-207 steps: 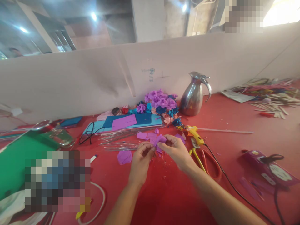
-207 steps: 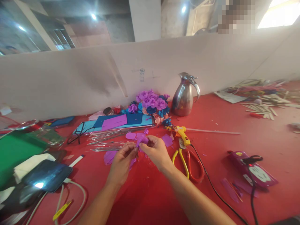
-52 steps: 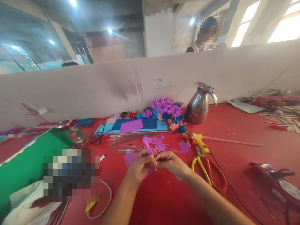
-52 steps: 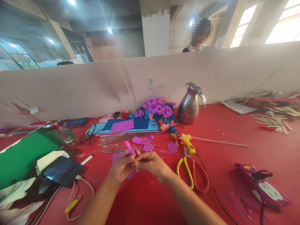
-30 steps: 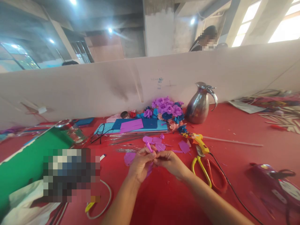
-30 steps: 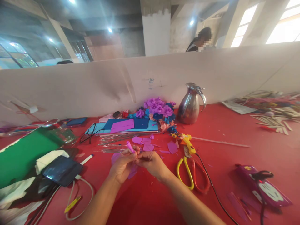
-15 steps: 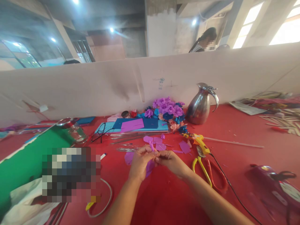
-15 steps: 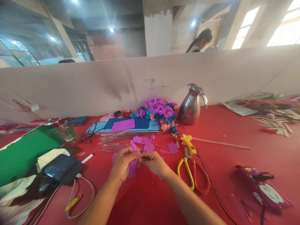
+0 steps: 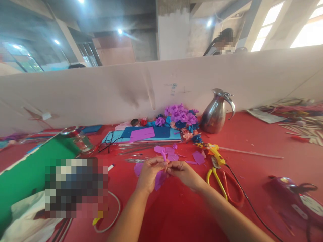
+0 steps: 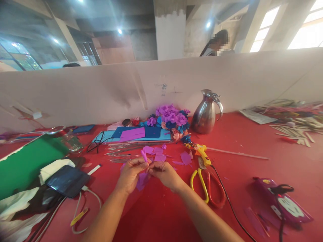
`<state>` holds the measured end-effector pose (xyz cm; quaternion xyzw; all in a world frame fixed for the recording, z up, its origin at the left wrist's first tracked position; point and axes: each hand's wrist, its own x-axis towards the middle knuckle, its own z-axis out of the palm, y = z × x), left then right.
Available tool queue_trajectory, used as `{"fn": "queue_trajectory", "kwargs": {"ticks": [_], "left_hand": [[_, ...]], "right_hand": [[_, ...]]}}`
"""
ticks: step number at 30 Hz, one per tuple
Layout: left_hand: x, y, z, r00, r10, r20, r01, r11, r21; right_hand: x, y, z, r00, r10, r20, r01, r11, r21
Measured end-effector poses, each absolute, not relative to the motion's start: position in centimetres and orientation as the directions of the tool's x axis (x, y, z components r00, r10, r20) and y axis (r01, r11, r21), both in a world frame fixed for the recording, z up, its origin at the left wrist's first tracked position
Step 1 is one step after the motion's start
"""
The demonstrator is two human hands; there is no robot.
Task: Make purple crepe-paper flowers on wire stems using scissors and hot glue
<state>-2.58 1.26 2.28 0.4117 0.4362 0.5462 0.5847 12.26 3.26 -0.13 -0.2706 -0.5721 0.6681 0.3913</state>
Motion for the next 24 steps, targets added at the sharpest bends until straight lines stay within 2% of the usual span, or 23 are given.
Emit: {"fn": "queue_trajectory", "kwargs": {"ticks": [5,13,18,22,24], "left_hand": [[-2.7,1.3,2.6,-0.003,0.998,-0.056,-0.17,0.054,0.984],[-2.7,1.5,2.7,-0.152,0.988,-0.003,0.005,0.004,1.0],[-3.0,2.1,1.4,-0.154,0.988,-0.008,0.149,0.031,0.988],[-2.9,2.3,1.1,-0.168,0.978,0.126,0.169,-0.097,0.981],[-2.8,2.1,1.6,-0.158,0.978,0.14,0.133,-0.119,0.984]], "right_hand": [[12.4,3.4,0.3,-0.522,0.849,0.078,-0.22,-0.045,-0.974],[12.7,3.4,0.6,-0.526,0.849,0.049,-0.225,-0.083,-0.971],[12.7,3.5,0.3,-0.489,0.87,0.06,-0.203,-0.046,-0.978],[12.5,3.5,0.2,-0.44,0.894,0.091,-0.183,0.01,-0.983],[12.4,3.4,0.2,-0.434,0.895,0.105,-0.183,0.027,-0.983]]}}
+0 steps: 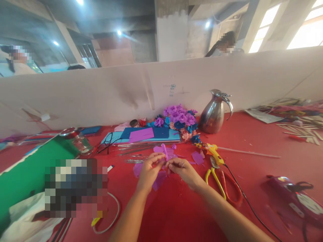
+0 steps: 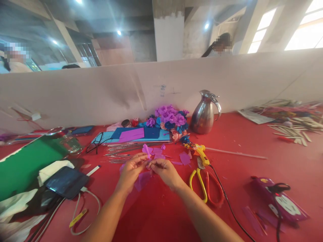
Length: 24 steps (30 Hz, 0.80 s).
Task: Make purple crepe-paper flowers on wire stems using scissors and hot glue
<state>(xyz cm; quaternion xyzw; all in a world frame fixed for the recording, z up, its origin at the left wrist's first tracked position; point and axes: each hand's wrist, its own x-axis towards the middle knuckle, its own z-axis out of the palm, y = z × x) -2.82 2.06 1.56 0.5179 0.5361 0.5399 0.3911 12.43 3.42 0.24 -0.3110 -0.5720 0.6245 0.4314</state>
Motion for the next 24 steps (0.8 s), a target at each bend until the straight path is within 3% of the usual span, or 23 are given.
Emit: {"fn": "queue_trajectory", "kwargs": {"ticks": [4,7,12,19,22,24], "left_hand": [[-2.4,1.5,2.3,-0.068,0.997,0.033,-0.006,-0.034,0.999],[-1.9,1.4,2.2,-0.075,0.997,0.03,-0.047,-0.034,0.998],[-1.7,1.3,2.2,-0.174,0.972,0.155,0.123,-0.135,0.983],[-1.7,1.1,2.5,-0.272,0.892,0.36,0.306,-0.275,0.912],[-1.6,1.2,2.1,-0.276,0.908,0.316,0.241,-0.253,0.937],[-1.4,1.3,1.9,-0.269,0.933,0.237,0.15,-0.203,0.968]], "right_hand": [[12.2,3.2,0.2,-0.452,0.886,0.102,-0.157,0.034,-0.987],[12.2,3.3,0.0,-0.448,0.889,0.096,-0.159,0.027,-0.987],[12.4,3.5,-0.2,-0.298,0.947,0.118,-0.122,0.085,-0.989],[12.7,2.8,1.0,-0.1,0.947,0.305,0.075,0.313,-0.947],[15.3,4.2,2.1,0.001,0.925,0.379,0.254,0.367,-0.895],[18.5,5.6,2.6,0.084,0.929,0.361,0.421,0.295,-0.858]]}}
